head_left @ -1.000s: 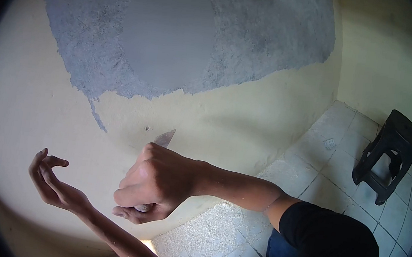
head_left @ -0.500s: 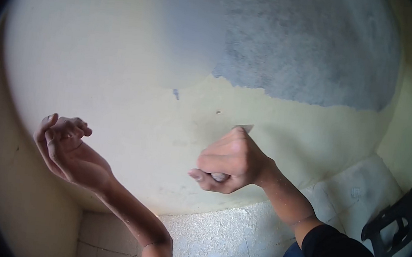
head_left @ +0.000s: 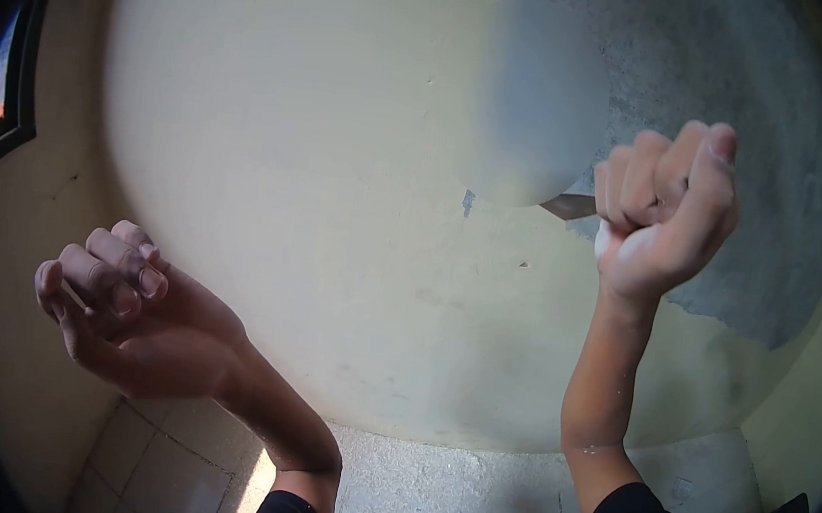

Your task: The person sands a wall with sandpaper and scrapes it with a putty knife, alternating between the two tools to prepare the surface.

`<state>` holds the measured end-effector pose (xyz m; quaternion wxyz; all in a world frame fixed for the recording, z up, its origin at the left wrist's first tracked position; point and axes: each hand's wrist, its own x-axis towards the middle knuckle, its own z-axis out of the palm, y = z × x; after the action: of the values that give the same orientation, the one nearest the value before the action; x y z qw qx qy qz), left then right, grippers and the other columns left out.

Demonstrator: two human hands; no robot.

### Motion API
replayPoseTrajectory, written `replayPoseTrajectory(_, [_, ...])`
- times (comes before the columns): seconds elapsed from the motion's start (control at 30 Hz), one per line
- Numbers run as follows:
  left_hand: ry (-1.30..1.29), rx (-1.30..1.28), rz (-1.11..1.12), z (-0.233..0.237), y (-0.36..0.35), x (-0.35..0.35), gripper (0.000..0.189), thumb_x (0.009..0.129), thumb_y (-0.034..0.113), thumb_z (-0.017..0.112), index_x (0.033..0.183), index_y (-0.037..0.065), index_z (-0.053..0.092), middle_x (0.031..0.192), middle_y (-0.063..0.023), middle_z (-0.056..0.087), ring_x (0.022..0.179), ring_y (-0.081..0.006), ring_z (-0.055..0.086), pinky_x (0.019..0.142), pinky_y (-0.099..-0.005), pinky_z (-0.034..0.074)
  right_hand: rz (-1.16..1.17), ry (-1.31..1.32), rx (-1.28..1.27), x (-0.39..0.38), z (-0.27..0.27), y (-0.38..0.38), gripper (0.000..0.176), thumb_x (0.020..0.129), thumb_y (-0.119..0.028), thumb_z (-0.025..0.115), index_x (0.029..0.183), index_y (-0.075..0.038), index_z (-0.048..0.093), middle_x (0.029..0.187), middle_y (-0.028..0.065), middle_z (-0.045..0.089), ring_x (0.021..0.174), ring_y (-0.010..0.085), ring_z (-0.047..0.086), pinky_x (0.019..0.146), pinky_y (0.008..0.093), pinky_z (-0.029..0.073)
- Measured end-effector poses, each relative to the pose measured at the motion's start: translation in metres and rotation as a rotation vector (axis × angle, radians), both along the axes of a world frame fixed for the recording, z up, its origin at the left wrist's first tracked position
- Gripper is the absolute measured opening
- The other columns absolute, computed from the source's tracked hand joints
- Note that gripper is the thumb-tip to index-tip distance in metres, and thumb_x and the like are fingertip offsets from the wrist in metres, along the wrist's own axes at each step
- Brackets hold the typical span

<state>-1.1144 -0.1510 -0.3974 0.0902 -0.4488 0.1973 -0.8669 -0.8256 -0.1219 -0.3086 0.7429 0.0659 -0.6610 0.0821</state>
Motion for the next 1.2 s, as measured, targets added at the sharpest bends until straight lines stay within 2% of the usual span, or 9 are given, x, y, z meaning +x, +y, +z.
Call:
replayPoseTrajectory(0.13, [-0.073, 0.028, 0.03, -0.003, -0.006, -0.013, 0.027, 0.101, 0.018, 0.043, 0.106, -0.001, 0.062, 0.07, -0.0026, 0.046, 0.061, -0.0148, 0.048, 0.07, -0.032, 0.046, -0.156, -0.161, 0.136, -0.035, 0.0, 0.042, 0.05, 0.108, -0.02, 0.05, 0.06, -0.011, 0.04, 0.05, -0.0066, 0.035, 0.042, 0.0029, 0.032, 0.041, 0.0259, 0.023])
replayPoseTrajectory(0.27, [-0.145, 0.007, -0.019, 0.003, -0.015, -0.016, 0.022, 0.101, 0.015, 0.047, 0.102, -0.001, 0.063, 0.07, -0.0022, 0.048, 0.062, -0.0152, 0.049, 0.068, -0.0325, 0.046, -0.33, -0.312, -0.161, -0.043, -0.062, 0.171, 0.051, 0.109, -0.024, 0.052, 0.061, -0.008, 0.042, 0.049, -0.0058, 0.037, 0.045, 0.0035, 0.034, 0.044, 0.0278, 0.028])
replayPoseTrajectory(0.43, [-0.053, 0.083, 0.059, -0.004, -0.029, -0.035, 0.022, 0.102, 0.014, 0.048, 0.089, 0.003, 0.062, 0.066, -0.0019, 0.049, 0.059, -0.0158, 0.048, 0.067, -0.0327, 0.047, -0.227, -0.237, -0.059, -0.039, -0.04, 0.11, 0.051, 0.109, -0.021, 0.05, 0.061, -0.007, 0.04, 0.049, -0.0057, 0.036, 0.046, 0.0029, 0.034, 0.044, 0.0275, 0.027])
replayPoseTrajectory(0.53, [-0.142, 0.026, 0.056, -0.008, -0.03, -0.035, 0.029, 0.101, 0.011, 0.049, 0.072, 0.011, 0.05, 0.067, -0.0006, 0.047, 0.06, -0.0144, 0.045, 0.076, -0.0353, 0.044, -0.246, -0.238, -0.055, -0.038, -0.039, 0.112, 0.051, 0.109, -0.022, 0.051, 0.062, -0.007, 0.039, 0.05, -0.0057, 0.034, 0.047, 0.0031, 0.032, 0.045, 0.0282, 0.025])
replayPoseTrajectory(0.7, [-0.148, 0.001, 0.045, 0.001, -0.028, -0.023, 0.028, 0.101, 0.014, 0.047, 0.074, 0.01, 0.049, 0.064, -0.0012, 0.048, 0.057, -0.0144, 0.046, 0.071, -0.0334, 0.046, -0.252, -0.378, -0.236, -0.039, -0.087, 0.159, 0.052, 0.108, -0.025, 0.053, 0.064, -0.006, 0.034, 0.054, -0.006, 0.029, 0.051, 0.0051, 0.026, 0.047, 0.0317, 0.021])
replayPoseTrajectory(0.8, [-0.108, 0.029, 0.069, -0.005, -0.027, -0.031, 0.025, 0.101, 0.013, 0.048, 0.078, 0.007, 0.056, 0.067, -0.0016, 0.05, 0.059, -0.0147, 0.048, 0.073, -0.0339, 0.045, -0.144, -0.246, -0.095, -0.04, -0.057, 0.112, 0.053, 0.108, -0.021, 0.051, 0.06, -0.007, 0.035, 0.049, -0.0046, 0.035, 0.045, 0.004, 0.034, 0.043, 0.0276, 0.026])
replayPoseTrajectory(1.0, [-0.056, -0.024, 0.018, -0.004, -0.004, -0.021, 0.023, 0.102, 0.017, 0.044, 0.091, 0.003, 0.058, 0.07, -0.0028, 0.051, 0.061, -0.0156, 0.05, 0.071, -0.0322, 0.047, -0.195, -0.209, 0.263, -0.013, 0.016, 0.094, 0.047, 0.107, -0.018, 0.041, 0.061, -0.013, 0.03, 0.049, -0.0043, 0.032, 0.041, 0.0041, 0.024, 0.04, 0.0264, 0.018])
replayPoseTrajectory(1.1, [0.048, -0.055, 0.022, -0.007, 0.007, -0.023, 0.023, 0.103, 0.017, 0.043, 0.098, 0.002, 0.059, 0.071, -0.0028, 0.051, 0.063, -0.0157, 0.052, 0.072, -0.0318, 0.046, -0.156, -0.16, 0.16, 0.012, 0.051, 0.077, 0.048, 0.107, -0.018, 0.041, 0.061, -0.014, 0.031, 0.049, -0.0041, 0.032, 0.041, 0.0045, 0.025, 0.04, 0.0264, 0.02])
replayPoseTrajectory(1.2, [0.05, -0.057, 0.018, -0.006, 0.01, -0.016, 0.024, 0.104, 0.018, 0.041, 0.101, 0.002, 0.058, 0.071, -0.0031, 0.051, 0.064, -0.016, 0.053, 0.072, -0.0316, 0.046, -0.291, -0.202, 0.252, 0.001, 0.025, 0.145, 0.049, 0.108, -0.019, 0.042, 0.06, -0.014, 0.031, 0.049, -0.0042, 0.033, 0.041, 0.0043, 0.027, 0.039, 0.026, 0.022])
